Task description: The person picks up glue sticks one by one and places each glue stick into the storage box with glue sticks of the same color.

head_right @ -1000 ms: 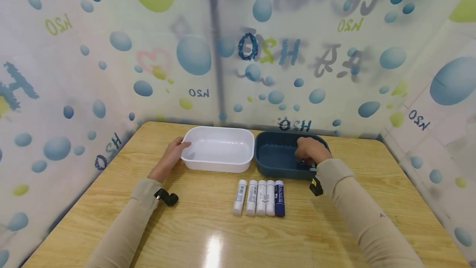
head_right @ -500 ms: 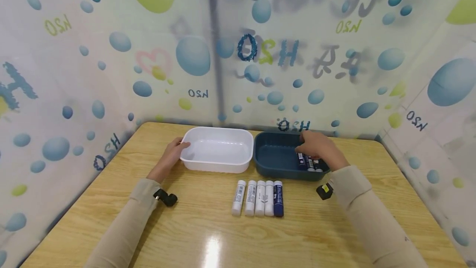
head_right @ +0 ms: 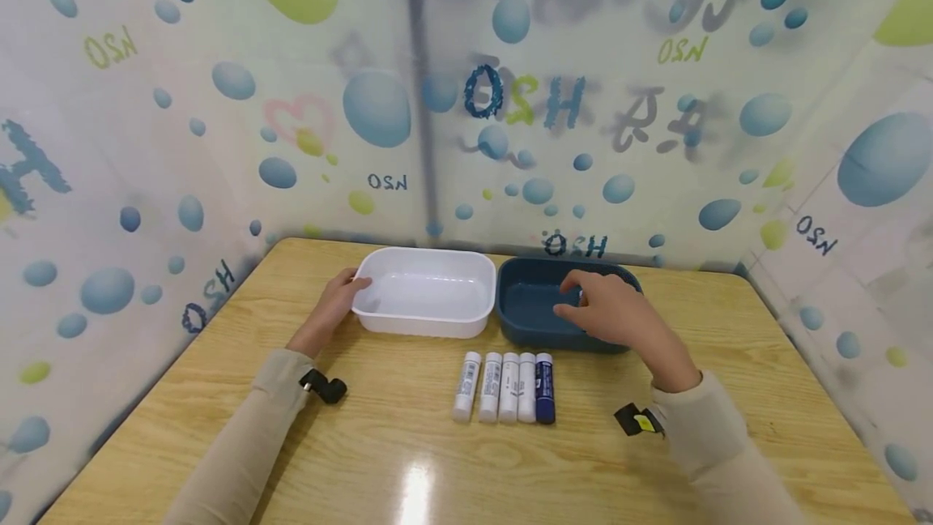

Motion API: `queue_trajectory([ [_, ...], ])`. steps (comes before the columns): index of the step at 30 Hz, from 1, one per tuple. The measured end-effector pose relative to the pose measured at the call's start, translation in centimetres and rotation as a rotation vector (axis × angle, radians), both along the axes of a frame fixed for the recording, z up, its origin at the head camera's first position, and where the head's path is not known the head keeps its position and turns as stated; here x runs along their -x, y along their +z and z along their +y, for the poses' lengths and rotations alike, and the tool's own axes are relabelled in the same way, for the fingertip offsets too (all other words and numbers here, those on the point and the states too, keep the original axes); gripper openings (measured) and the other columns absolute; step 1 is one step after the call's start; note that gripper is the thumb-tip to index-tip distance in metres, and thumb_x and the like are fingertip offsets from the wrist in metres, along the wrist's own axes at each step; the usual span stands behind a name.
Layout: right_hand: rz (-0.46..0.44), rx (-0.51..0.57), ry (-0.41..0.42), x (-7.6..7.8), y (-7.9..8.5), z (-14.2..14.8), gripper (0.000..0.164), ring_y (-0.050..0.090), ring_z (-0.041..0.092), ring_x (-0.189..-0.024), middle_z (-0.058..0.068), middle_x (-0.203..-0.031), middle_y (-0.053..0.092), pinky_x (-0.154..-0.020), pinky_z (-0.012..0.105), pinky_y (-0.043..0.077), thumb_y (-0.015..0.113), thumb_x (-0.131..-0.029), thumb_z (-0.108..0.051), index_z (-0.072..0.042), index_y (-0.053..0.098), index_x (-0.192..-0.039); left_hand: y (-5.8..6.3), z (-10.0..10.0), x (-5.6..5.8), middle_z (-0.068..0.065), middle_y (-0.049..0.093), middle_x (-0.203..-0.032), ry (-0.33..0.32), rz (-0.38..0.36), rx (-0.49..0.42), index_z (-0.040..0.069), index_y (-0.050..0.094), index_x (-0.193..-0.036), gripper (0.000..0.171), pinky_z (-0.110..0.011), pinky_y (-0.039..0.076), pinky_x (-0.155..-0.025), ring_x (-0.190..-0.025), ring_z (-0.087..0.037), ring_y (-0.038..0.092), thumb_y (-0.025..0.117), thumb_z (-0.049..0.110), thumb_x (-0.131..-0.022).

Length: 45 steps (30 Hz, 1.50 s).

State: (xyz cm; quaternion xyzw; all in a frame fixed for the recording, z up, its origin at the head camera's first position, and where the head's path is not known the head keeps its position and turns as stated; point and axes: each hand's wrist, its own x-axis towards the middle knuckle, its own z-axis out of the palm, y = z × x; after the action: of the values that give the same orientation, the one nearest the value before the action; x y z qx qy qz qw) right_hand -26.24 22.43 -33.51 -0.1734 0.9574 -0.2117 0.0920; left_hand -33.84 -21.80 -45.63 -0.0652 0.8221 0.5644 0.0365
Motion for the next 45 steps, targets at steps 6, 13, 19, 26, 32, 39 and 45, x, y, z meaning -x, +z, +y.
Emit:
queue_trajectory([
  [6,0.020,0.055,0.091,-2.4,-0.5,-1.4,0.039,0.061,0.013,-0.063,-0.002,-0.080,0.067,-0.060,0.030,0.050,0.068,-0.100,-0.032,-0.006,0.063,-0.128,0.0,0.1,0.1,-0.020,0.040,-0.161,0.005,-0.013,-0.002,0.005,0.037,-0.155,0.060,-0.051,0.037,-0.122,-0.145,-0.037,0.045,0.046,0.037,-0.106],
  [13,-0.031,0.058,0.120,-3.9,-1.5,-2.5,0.037,0.061,0.010,-0.066,-0.004,-0.082,0.070,-0.060,0.029,0.052,0.069,-0.099,-0.032,-0.009,0.064,-0.127,0.1,0.1,0.0,-0.020,0.041,-0.160,0.010,0.001,0.000,0.005,0.037,-0.155,0.059,-0.051,0.037,-0.121,-0.144,-0.036,0.046,0.046,0.037,-0.106],
  [19,-0.069,0.072,0.127,-4.1,-2.3,-2.9,0.036,0.062,0.012,-0.067,0.002,-0.085,0.072,-0.061,0.029,0.052,0.070,-0.098,-0.032,-0.008,0.065,-0.125,0.1,0.1,-0.1,-0.020,0.042,-0.159,0.011,0.009,0.013,0.004,0.037,-0.155,0.060,-0.051,0.038,-0.121,-0.143,-0.036,0.046,0.046,0.036,-0.105],
  [26,-0.136,0.074,0.097,-3.6,-3.6,-2.6,0.043,0.063,0.016,-0.067,0.003,-0.085,0.070,-0.060,0.031,0.053,0.070,-0.098,-0.033,-0.006,0.062,-0.131,-0.1,0.2,0.2,-0.021,0.041,-0.160,0.010,0.013,0.004,0.004,0.038,-0.155,0.059,-0.052,0.037,-0.121,-0.144,-0.037,0.044,0.046,0.036,-0.106],
  [32,-0.188,0.065,0.091,-3.3,-4.4,-2.5,0.046,0.065,0.019,-0.070,0.001,-0.089,0.069,-0.061,0.031,0.054,0.071,-0.097,-0.036,-0.009,0.060,-0.133,-0.2,0.2,0.2,-0.021,0.041,-0.160,0.009,0.014,0.004,0.003,0.038,-0.154,0.059,-0.053,0.037,-0.122,-0.145,-0.037,0.044,0.047,0.037,-0.106],
  [39,-0.195,0.039,0.094,-3.2,-4.8,-2.8,0.049,0.060,0.015,-0.066,0.001,-0.087,0.067,-0.059,0.031,0.053,0.072,-0.096,-0.037,-0.009,0.060,-0.135,0.0,0.0,0.0,-0.019,0.036,-0.164,0.003,-0.007,-0.003,0.006,0.034,-0.158,0.062,-0.053,0.032,-0.125,-0.150,-0.035,0.038,0.045,0.039,-0.107],
  [45,-0.212,0.022,0.074,-3.1,-5.2,-3.0,0.055,0.059,0.015,-0.062,0.002,-0.083,0.063,-0.057,0.030,0.051,0.073,-0.096,-0.037,-0.008,0.056,-0.139,0.0,0.1,0.0,-0.019,0.036,-0.164,0.002,-0.008,0.003,0.005,0.034,-0.157,0.061,-0.053,0.032,-0.125,-0.150,-0.036,0.038,0.045,0.038,-0.107],
])
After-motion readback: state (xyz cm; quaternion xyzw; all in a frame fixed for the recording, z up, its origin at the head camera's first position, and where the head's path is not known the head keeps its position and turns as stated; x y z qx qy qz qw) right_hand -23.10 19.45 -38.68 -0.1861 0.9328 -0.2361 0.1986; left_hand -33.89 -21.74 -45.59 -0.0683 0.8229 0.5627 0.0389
